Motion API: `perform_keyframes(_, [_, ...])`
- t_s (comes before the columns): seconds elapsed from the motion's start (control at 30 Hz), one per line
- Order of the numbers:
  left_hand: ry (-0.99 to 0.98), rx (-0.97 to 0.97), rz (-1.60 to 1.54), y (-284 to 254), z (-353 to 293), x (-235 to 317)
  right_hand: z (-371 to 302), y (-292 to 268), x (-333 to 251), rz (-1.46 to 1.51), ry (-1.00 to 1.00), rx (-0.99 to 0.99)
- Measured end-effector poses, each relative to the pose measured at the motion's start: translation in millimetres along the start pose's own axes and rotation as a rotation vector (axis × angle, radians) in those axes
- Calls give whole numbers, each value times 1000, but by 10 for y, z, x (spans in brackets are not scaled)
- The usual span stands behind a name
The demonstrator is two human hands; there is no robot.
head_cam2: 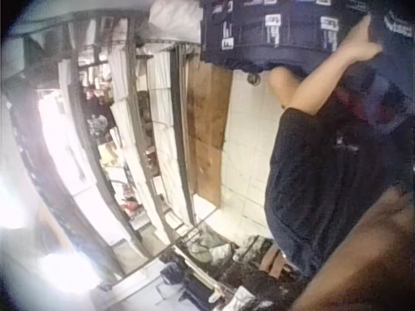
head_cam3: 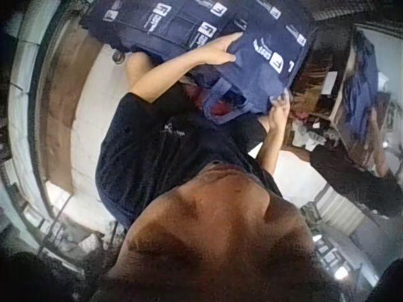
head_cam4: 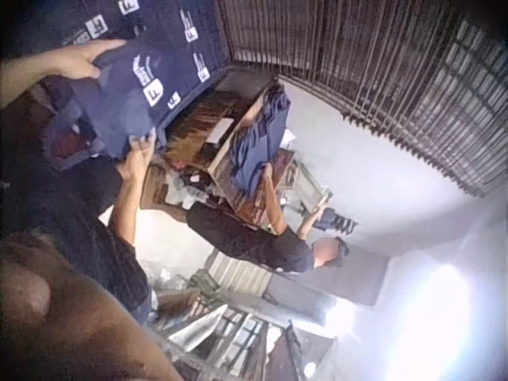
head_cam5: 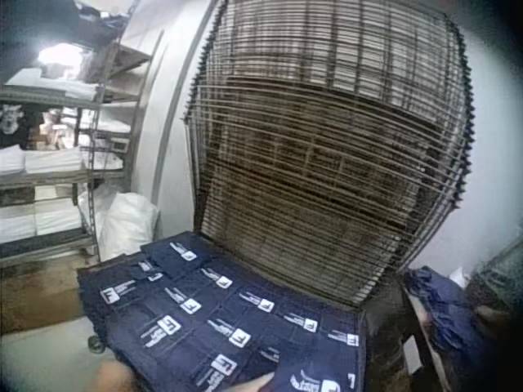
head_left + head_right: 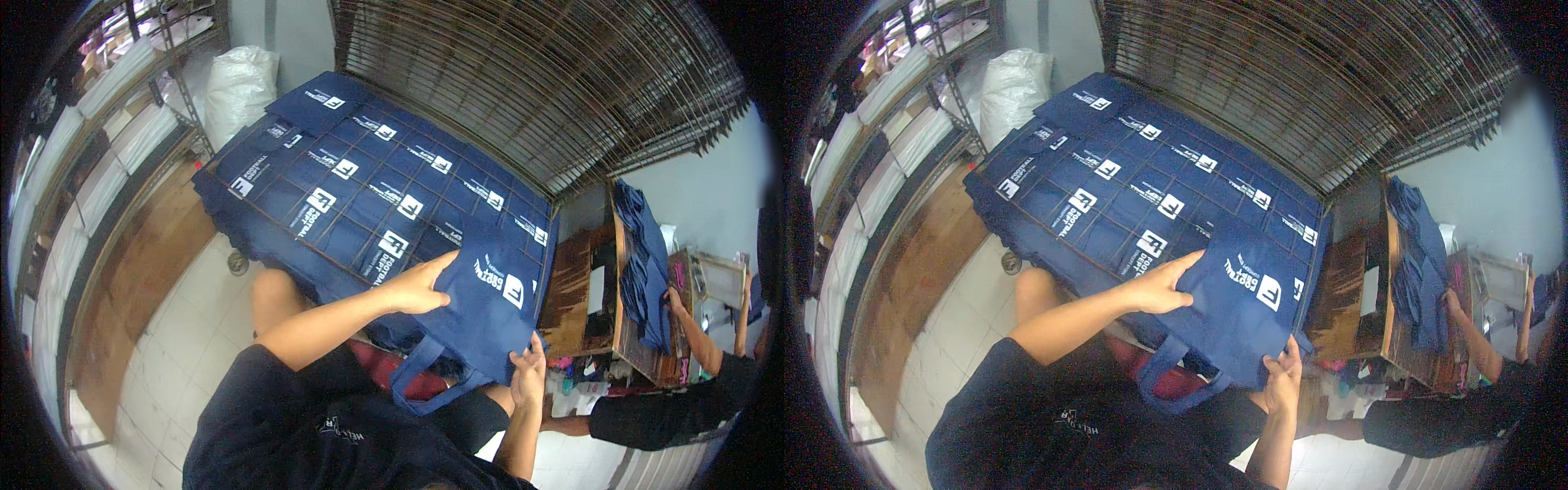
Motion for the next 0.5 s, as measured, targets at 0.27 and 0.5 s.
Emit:
perform_keyframes(0.27, [-93,150,140,-640,-306,23,221,355,515,-128,245,-24])
perform_keyframes(0.5, [102,346,395,-1194,-331,-171,643,1033,491,-235,101,-32])
Point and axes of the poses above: each hand's wrist, its own z-axis towards the middle knuckle, its own y-axis out of the palm, x = y × z, the point moved 1 cm from there along z, towards the middle knuckle, and after that the axes turned 3 degrees about y, right-handed, at the moved point
